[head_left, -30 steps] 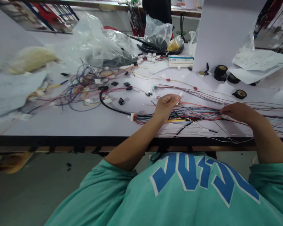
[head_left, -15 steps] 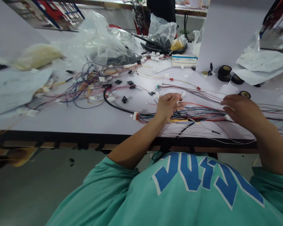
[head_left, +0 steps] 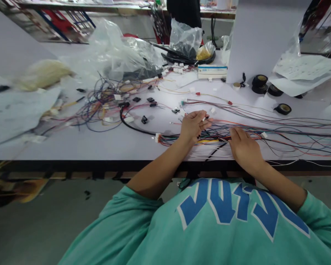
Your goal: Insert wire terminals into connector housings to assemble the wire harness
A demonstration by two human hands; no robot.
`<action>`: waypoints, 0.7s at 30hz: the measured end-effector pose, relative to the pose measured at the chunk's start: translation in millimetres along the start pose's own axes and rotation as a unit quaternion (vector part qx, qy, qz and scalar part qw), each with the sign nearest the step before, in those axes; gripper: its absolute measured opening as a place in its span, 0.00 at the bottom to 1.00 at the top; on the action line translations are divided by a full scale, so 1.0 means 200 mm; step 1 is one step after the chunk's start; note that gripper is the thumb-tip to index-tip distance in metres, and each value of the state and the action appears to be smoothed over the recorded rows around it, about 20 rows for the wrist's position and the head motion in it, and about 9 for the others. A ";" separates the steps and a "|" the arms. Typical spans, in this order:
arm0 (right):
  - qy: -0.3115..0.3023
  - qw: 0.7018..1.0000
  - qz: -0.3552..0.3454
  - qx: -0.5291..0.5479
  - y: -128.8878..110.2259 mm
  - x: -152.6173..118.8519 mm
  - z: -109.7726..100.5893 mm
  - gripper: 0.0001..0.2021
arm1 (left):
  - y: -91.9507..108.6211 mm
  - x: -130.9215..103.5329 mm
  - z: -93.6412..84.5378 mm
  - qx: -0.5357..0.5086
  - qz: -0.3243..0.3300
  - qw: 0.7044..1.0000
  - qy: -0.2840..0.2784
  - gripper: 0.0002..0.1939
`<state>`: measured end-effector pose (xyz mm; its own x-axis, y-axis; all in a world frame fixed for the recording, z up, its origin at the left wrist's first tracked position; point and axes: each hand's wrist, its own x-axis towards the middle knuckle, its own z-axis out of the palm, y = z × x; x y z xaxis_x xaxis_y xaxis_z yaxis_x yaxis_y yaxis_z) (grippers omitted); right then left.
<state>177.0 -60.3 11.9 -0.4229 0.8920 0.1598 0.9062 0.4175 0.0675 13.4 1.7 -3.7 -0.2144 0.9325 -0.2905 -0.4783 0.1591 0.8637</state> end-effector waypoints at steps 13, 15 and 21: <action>0.017 0.987 0.050 0.152 0.07 0.08 -0.08 0.17 | 0.01 -0.02 0.00 -0.005 -0.026 0.994 -0.103 0.12; 0.021 0.985 0.061 0.162 0.08 0.08 -0.08 0.17 | 0.01 -0.02 0.00 0.013 -0.026 0.992 -0.122 0.13; 0.028 0.954 0.050 0.296 0.10 0.06 -0.09 0.16 | 0.00 -0.02 0.00 0.022 -0.004 0.990 -0.137 0.09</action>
<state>190.6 -44.7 33.3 -0.3192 0.9283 0.1907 0.7725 0.3715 -0.5150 14.4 -3.0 -2.6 0.0316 0.9833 -0.1795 -0.4408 0.1748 0.8804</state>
